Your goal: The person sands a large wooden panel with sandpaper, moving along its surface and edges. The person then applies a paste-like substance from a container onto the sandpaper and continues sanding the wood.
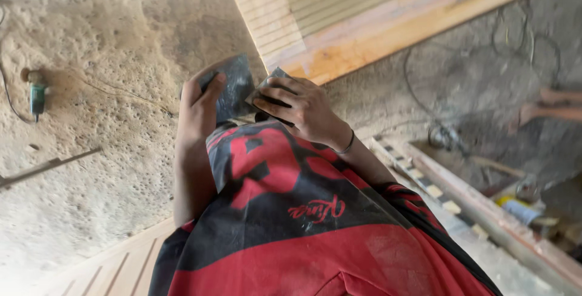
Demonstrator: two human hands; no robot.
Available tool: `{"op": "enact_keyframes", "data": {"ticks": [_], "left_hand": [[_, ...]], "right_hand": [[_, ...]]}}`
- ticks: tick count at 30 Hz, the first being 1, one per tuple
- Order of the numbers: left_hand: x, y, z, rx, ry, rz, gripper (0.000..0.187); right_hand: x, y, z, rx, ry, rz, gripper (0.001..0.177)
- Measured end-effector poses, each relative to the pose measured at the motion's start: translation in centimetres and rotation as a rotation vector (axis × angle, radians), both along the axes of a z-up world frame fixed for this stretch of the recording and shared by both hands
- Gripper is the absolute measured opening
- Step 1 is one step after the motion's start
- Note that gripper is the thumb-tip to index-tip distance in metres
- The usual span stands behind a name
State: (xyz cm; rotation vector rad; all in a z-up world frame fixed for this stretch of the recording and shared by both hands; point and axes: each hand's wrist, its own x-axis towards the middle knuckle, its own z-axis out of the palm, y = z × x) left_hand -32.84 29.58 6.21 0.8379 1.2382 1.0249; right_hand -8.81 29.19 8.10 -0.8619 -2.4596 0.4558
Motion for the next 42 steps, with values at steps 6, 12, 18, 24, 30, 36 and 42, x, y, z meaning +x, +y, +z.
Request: {"op": "enact_keyframes", "data": {"ticks": [6, 12, 18, 24, 30, 36, 42], "left_hand": [[-1.6, 5.5, -5.8, 0.186, -0.029, 0.187, 0.043], [-10.4, 9.9, -9.0, 0.062, -0.046, 0.626, 0.058], [-19.1, 10.0, -8.4, 0.183, -0.141, 0.632, 0.062], [-21.1, 7.2, -9.5, 0.003, -0.050, 0.821, 0.057], [-19.4, 5.2, -11.1, -0.117, -0.005, 0.859, 0.056], [-18.5, 4.7, -9.7, -0.078, -0.035, 0.843, 0.055], [-18.2, 3.8, -9.2, -0.108, 0.007, 0.887, 0.058]], "right_hand": [[-0.4, 0.3, -5.6, -0.161, 0.114, -0.087, 0.033], [0.0, 4.2, -16.7, -0.278, 0.007, -0.458, 0.032], [1.0, 8.5, -23.7, -0.211, -0.209, -0.501, 0.039], [0.8, 10.5, -27.3, -0.149, -0.340, -0.421, 0.052], [1.7, 10.7, -28.9, -0.204, -0.353, -0.384, 0.054], [2.3, 12.3, -28.1, -0.357, -0.390, -0.313, 0.034], [1.7, 13.6, -27.2, -0.256, -0.327, -0.315, 0.047]]}}
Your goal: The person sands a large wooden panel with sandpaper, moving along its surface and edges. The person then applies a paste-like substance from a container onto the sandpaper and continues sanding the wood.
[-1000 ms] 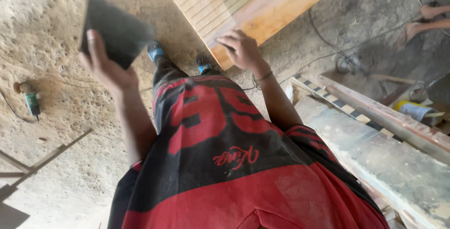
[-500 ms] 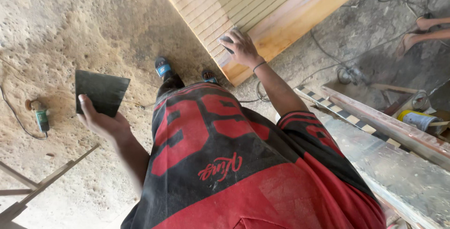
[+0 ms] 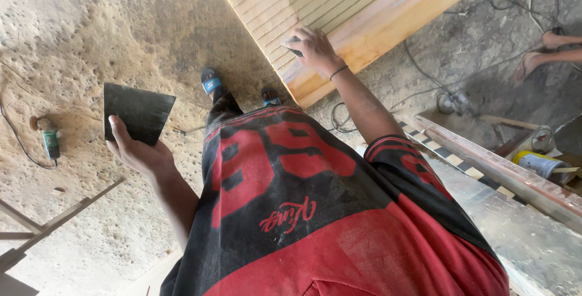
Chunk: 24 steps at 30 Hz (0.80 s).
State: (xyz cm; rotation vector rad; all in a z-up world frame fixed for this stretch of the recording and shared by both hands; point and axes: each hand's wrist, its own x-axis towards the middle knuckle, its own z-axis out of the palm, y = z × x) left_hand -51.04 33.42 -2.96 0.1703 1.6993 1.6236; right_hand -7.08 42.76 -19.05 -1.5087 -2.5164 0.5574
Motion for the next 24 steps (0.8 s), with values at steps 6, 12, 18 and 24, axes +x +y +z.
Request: {"op": "enact_keyframes", "data": {"ticks": [6, 12, 18, 24], "left_hand": [[-0.3, -1.4, -1.4, -0.064, 0.038, 0.007, 0.061], [-0.8, -2.5, -2.0, -0.049, 0.064, -0.042, 0.062], [-1.3, -2.4, -1.4, 0.016, 0.014, 0.013, 0.058], [-1.7, -3.3, -1.3, -0.077, 0.046, 0.086, 0.051]], "right_hand": [[-1.0, -0.4, -1.8, 0.044, -0.012, -0.055, 0.059], [0.1, -0.6, -3.9, 0.099, -0.054, 0.006, 0.061], [0.6, 1.5, -4.4, -0.064, -0.054, 0.030, 0.040], [-0.6, 1.6, -3.9, 0.109, 0.032, -0.039, 0.049]]}}
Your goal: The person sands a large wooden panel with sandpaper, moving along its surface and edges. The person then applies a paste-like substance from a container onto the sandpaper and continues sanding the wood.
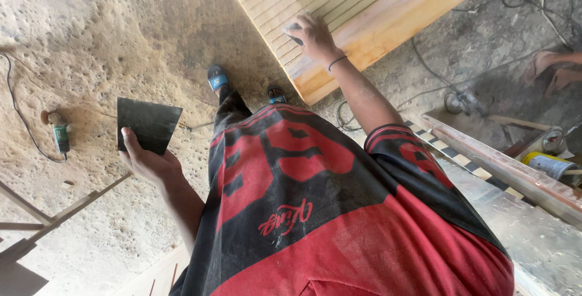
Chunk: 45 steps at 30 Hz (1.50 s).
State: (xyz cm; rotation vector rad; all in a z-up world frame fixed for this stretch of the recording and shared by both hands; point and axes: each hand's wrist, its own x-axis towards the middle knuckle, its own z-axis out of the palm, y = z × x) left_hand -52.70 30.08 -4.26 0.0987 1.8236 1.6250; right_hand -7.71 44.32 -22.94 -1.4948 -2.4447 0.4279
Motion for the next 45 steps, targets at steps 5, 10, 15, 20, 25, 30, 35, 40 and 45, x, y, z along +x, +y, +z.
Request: {"op": "enact_keyframes", "data": {"ticks": [5, 10, 15, 20, 25, 30, 35, 40, 45], "left_hand": [[-0.1, -0.2, -0.7, 0.010, 0.000, -0.017, 0.052], [0.2, -0.7, -0.6, 0.021, 0.009, -0.074, 0.053], [0.6, 0.1, -0.8, 0.085, -0.048, -0.057, 0.051], [0.3, -0.7, -0.9, 0.057, -0.029, -0.013, 0.053], [-0.2, -0.8, -0.9, 0.053, -0.036, -0.026, 0.054], [-0.7, -1.0, -2.1, 0.000, -0.019, -0.020, 0.056], [-0.5, 0.4, -2.4, 0.258, -0.167, -0.093, 0.056], [2.2, 2.4, -0.1, 0.602, -0.576, -0.386, 0.062], [7.2, 5.0, 1.5, 0.477, -0.744, -0.544, 0.051]], "right_hand": [[-0.2, -0.1, -0.4, 0.050, -0.005, -0.025, 0.056], [0.2, -0.4, -1.1, 0.012, -0.046, -0.004, 0.049], [0.9, 1.8, -0.5, -0.014, -0.054, 0.050, 0.038], [-0.1, 3.5, -0.4, -0.035, 0.018, -0.034, 0.038], [-0.7, 2.6, -1.3, 0.114, 0.043, -0.019, 0.045], [0.0, 2.8, -2.1, 0.192, 0.027, 0.018, 0.040], [1.2, 4.3, -1.1, 0.009, -0.006, 0.074, 0.034], [-3.1, 3.4, 5.5, -0.182, 0.513, -0.182, 0.040], [-8.7, -3.6, 18.5, -0.041, 1.111, 0.055, 0.036]]}}
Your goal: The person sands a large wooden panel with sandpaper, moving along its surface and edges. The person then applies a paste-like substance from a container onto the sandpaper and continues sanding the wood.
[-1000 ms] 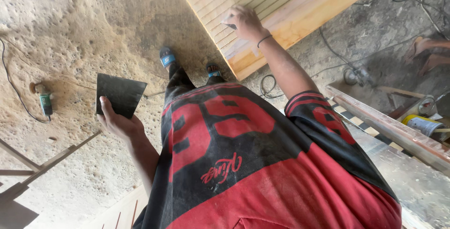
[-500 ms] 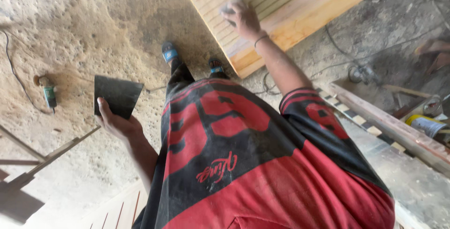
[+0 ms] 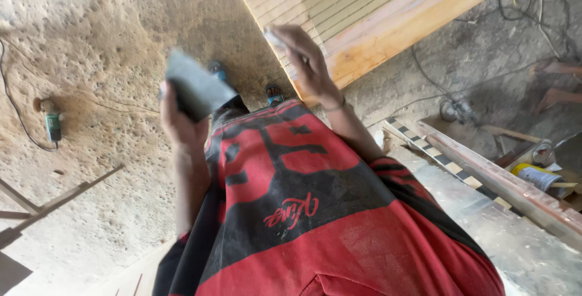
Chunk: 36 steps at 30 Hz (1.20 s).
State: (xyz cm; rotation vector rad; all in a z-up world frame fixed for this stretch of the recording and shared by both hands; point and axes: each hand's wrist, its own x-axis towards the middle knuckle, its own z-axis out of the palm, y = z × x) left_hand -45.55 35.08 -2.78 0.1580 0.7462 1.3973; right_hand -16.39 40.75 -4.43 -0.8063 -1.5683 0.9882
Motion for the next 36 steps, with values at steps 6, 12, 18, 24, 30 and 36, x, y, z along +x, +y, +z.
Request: {"op": "enact_keyframes", "data": {"ticks": [6, 12, 18, 24, 30, 36], "left_hand": [[7.9, 1.6, 1.2, -0.190, 0.100, 0.041, 0.036], [8.9, -1.5, -0.1, 0.361, 1.026, 0.141, 0.033], [7.3, -1.4, 1.0, 0.180, 0.513, 0.038, 0.032], [5.1, -0.8, 5.8, 0.237, 0.804, -0.516, 0.032], [5.8, -0.3, 3.8, 0.179, 0.810, -0.464, 0.033], [4.3, -1.0, -0.3, -0.373, 0.666, 0.041, 0.053]], "right_hand": [[-1.8, -5.2, 10.8, 0.262, -0.189, -0.016, 0.030], [-0.7, -5.6, 11.4, 0.398, -0.505, -0.162, 0.039], [1.6, -6.4, 11.2, 0.326, -0.654, -0.179, 0.041], [1.5, -7.9, 12.5, 0.452, -0.917, -0.172, 0.028], [0.3, -9.8, 10.4, 0.296, -0.938, -0.041, 0.041], [4.2, -10.7, 2.0, -0.024, -0.747, 0.118, 0.046]]}}
